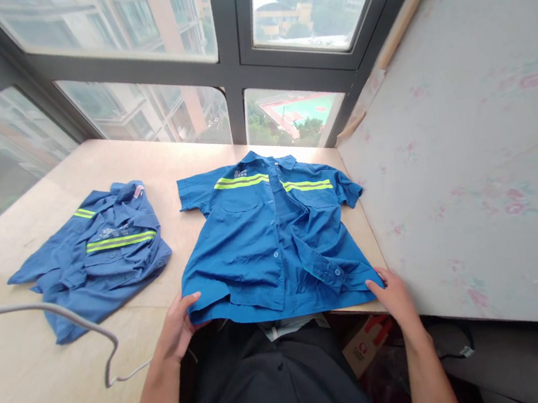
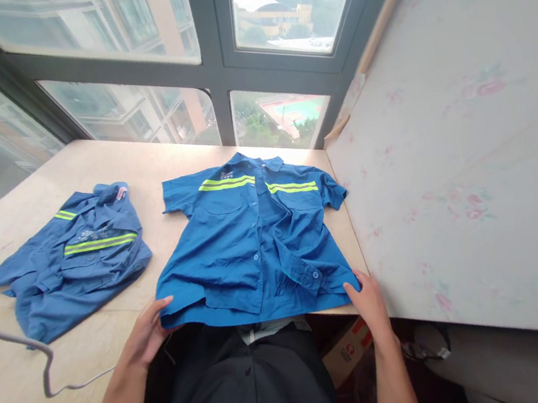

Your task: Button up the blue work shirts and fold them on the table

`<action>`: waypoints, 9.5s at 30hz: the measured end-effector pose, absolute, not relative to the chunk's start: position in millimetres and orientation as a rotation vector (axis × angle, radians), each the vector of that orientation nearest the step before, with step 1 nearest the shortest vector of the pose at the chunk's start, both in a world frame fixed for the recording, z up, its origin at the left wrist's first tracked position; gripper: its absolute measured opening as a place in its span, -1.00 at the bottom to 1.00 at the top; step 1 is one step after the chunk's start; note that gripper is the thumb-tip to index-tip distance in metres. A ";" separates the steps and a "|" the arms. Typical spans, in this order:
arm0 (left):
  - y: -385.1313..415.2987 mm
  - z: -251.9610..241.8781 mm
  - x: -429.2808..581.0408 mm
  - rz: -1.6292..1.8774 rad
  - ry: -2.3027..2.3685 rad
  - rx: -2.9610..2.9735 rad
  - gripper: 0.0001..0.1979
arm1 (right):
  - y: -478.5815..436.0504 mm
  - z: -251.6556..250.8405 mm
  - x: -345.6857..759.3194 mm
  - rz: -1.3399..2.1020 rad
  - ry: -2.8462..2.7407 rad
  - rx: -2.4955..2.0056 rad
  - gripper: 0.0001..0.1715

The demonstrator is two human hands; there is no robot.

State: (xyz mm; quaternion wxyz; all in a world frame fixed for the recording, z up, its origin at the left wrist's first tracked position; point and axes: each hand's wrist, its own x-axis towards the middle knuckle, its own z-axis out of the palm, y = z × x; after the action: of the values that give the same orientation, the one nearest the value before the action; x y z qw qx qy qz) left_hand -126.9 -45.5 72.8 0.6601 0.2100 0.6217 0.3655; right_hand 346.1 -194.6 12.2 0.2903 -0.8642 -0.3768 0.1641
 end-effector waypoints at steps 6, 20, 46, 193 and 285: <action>-50.7 58.7 -145.7 0.772 1.734 0.893 -0.47 | -167.4 40.1 307.9 0.355 -1.300 -2.170 -0.42; -46.2 94.9 -97.3 0.727 2.173 1.625 -0.41 | -130.3 84.3 252.7 0.795 -1.268 -2.023 -0.52; -98.6 26.3 -35.1 0.083 1.239 1.020 -0.55 | -123.4 31.8 164.6 1.124 -1.443 -1.735 -0.38; -92.8 36.7 -30.8 0.792 1.224 0.005 -0.78 | -124.8 64.6 174.1 1.260 -1.736 -1.562 -0.89; 34.3 12.4 28.7 0.475 1.359 2.330 -0.78 | 4.7 -16.2 246.1 0.236 -2.271 -1.329 -0.53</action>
State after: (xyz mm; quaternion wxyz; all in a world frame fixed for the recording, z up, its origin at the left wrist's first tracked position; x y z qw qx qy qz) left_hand 28.7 34.3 12.4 0.1999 0.8335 0.4863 0.1701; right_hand 246.1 4.7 -16.2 0.2473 -0.4876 -0.8328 0.0866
